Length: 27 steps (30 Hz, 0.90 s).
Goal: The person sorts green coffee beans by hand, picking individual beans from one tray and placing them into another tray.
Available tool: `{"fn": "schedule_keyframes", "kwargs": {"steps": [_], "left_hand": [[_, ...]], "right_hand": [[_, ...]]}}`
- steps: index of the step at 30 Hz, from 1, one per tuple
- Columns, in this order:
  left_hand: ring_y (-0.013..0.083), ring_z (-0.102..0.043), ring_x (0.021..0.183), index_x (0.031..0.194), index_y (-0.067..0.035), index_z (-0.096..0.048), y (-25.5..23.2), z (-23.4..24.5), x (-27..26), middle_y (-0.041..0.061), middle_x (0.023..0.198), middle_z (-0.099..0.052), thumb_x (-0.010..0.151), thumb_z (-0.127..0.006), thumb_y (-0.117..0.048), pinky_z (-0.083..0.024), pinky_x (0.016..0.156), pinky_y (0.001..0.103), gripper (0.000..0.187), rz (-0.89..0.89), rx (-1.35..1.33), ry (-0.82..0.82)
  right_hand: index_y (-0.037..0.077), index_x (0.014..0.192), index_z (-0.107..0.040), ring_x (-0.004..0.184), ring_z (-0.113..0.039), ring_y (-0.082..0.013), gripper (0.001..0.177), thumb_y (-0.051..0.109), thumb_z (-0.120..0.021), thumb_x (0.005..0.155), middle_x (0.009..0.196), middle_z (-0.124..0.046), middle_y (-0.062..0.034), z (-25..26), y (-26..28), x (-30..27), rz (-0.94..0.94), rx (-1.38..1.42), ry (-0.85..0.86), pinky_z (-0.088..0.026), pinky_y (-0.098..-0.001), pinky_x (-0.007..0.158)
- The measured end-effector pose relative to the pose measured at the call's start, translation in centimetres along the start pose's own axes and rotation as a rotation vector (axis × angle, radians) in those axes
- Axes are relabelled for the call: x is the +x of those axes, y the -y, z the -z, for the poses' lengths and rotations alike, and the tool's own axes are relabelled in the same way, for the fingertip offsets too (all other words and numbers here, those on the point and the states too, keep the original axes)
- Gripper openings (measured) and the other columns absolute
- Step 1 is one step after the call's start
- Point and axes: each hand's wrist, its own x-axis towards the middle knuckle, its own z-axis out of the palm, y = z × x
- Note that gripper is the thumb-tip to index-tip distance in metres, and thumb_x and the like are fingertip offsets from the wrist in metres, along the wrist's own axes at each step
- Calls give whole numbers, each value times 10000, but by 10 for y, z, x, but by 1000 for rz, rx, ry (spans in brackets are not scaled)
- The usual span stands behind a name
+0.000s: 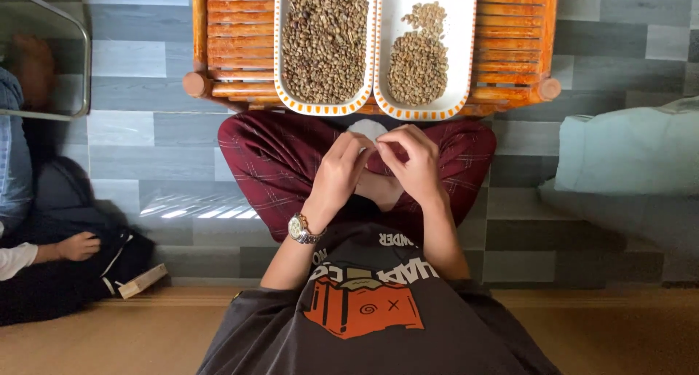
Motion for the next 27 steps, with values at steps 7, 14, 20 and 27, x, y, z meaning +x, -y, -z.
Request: {"fn": "schedule_keyframes", "kwargs": {"steps": [7, 14, 20, 27], "left_hand": [[265, -655, 803, 1010, -13, -669, -3, 5, 0, 85, 864, -603, 970, -678, 17, -578, 764, 330, 51, 31, -3, -14], [261, -653, 818, 1004, -21, -659, -7, 9, 1, 84, 889, -611, 954, -696, 23, -575, 767, 333, 77, 51, -39, -17], [259, -629, 759, 976, -33, -659, -9, 10, 4, 74, 840, -594, 944, -707, 36, -562, 713, 335, 90, 43, -48, -28], [272, -632, 741, 971, -43, -655, 1, 4, -4, 79, 836, -610, 894, -748, 51, -553, 684, 353, 154, 49, -46, -24]], "right_hand": [[120, 906, -762, 645, -632, -257, 100, 70, -845, 884, 714, -665, -60, 18, -40, 18, -2, -183, -196, -518, -376, 598], [85, 988, -704, 685, -638, -249, 154, 61, -825, 896, 804, -679, -65, 10, -33, 22, 4, -182, -287, -519, -366, 609], [148, 839, -717, 697, -667, -248, 116, 90, -818, 843, 761, -687, -8, -15, -6, 4, 36, -54, -91, -546, -355, 664], [87, 866, -695, 718, -674, -284, 110, 36, -793, 861, 773, -674, -66, -13, -1, 2, 66, 51, 21, -550, -387, 649]]}}
